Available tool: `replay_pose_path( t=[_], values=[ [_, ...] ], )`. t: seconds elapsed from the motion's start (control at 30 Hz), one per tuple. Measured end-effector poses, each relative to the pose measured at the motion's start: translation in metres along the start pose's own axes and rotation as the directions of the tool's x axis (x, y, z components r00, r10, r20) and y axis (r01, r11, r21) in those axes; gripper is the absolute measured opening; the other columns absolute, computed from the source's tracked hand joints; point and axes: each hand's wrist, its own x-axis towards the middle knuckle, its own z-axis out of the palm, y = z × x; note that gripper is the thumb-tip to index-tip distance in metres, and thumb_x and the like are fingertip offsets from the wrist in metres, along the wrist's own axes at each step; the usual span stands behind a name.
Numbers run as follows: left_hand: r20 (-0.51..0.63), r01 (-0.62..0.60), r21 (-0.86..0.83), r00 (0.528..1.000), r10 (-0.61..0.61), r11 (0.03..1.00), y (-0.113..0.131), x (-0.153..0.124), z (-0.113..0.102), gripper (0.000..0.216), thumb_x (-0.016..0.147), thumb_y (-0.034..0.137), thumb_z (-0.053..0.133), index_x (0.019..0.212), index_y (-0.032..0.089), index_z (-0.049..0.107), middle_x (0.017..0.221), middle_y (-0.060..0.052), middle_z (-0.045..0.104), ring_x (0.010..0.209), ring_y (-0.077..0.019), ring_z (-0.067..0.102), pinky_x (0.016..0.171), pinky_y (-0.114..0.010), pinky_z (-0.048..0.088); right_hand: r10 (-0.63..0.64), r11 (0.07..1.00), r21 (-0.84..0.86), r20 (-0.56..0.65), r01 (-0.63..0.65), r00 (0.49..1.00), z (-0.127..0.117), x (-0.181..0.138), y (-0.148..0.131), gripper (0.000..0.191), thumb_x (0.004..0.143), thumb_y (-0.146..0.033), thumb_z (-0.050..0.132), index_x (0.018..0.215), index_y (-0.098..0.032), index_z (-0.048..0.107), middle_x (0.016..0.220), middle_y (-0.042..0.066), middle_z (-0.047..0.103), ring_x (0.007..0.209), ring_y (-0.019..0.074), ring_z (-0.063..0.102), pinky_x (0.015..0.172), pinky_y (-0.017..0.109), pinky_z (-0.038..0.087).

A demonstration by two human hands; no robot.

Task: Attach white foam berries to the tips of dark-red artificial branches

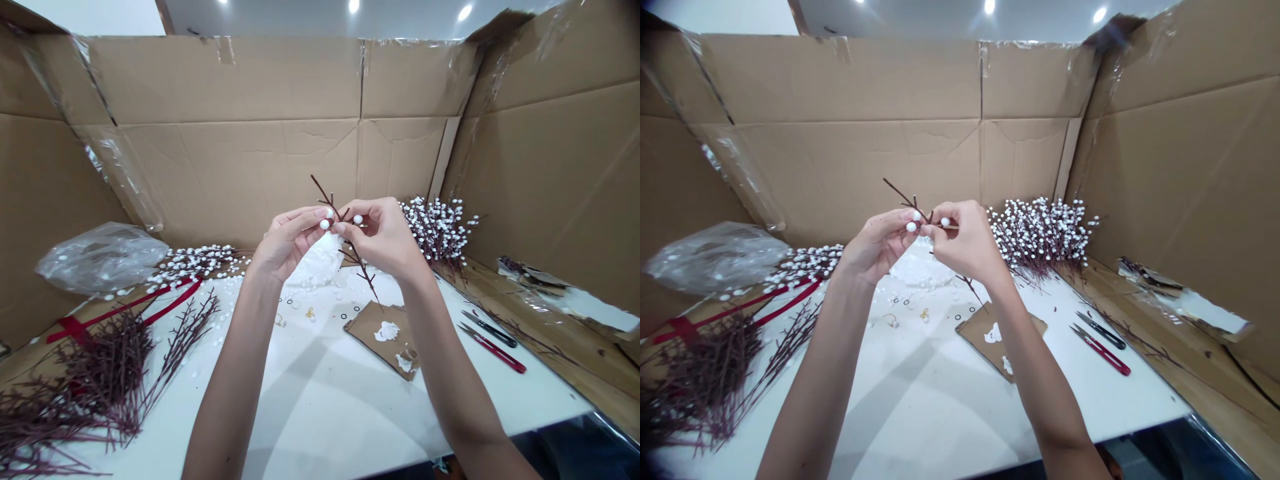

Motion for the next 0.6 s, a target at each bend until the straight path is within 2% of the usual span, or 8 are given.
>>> replay_pose_path(
  t=[0.43, 0.6],
  values=[
    [-0.02, 0.01, 0.014, 1.0, -0.01, 1.0, 0.0024, -0.0011, 0.0017, 0.005, 0.064, 0.014, 0.073, 0.067, 0.011, 0.072, 0.069, -0.004, 0.067, 0.065, -0.0079, 0.062, 0.069, -0.017, 0.051, 0.025, 0.999, -0.021, -0.02, -0.026, 0.999, 0.0012, -0.0011, -0.0007, 0.01, 0.069, -0.011, 0.054, 0.06, -0.014, 0.059, 0.056, -0.002, 0.048, 0.051, 0.0063, 0.035, 0.044, 0.021, 0.028],
    [-0.044, 0.011, -0.003, 0.999, -0.011, 1.0, -0.0007, -0.0003, 0.0038, 0.005, 0.063, 0.014, 0.073, 0.067, 0.011, 0.072, 0.067, -0.004, 0.067, 0.064, -0.0085, 0.062, 0.07, -0.019, 0.051, 0.024, 0.999, -0.031, -0.051, -0.026, 0.998, 0.0004, -0.0007, 0.0001, 0.011, 0.068, -0.01, 0.054, 0.059, -0.015, 0.058, 0.055, -0.002, 0.048, 0.051, 0.0066, 0.037, 0.045, 0.021, 0.031]
  ],
)
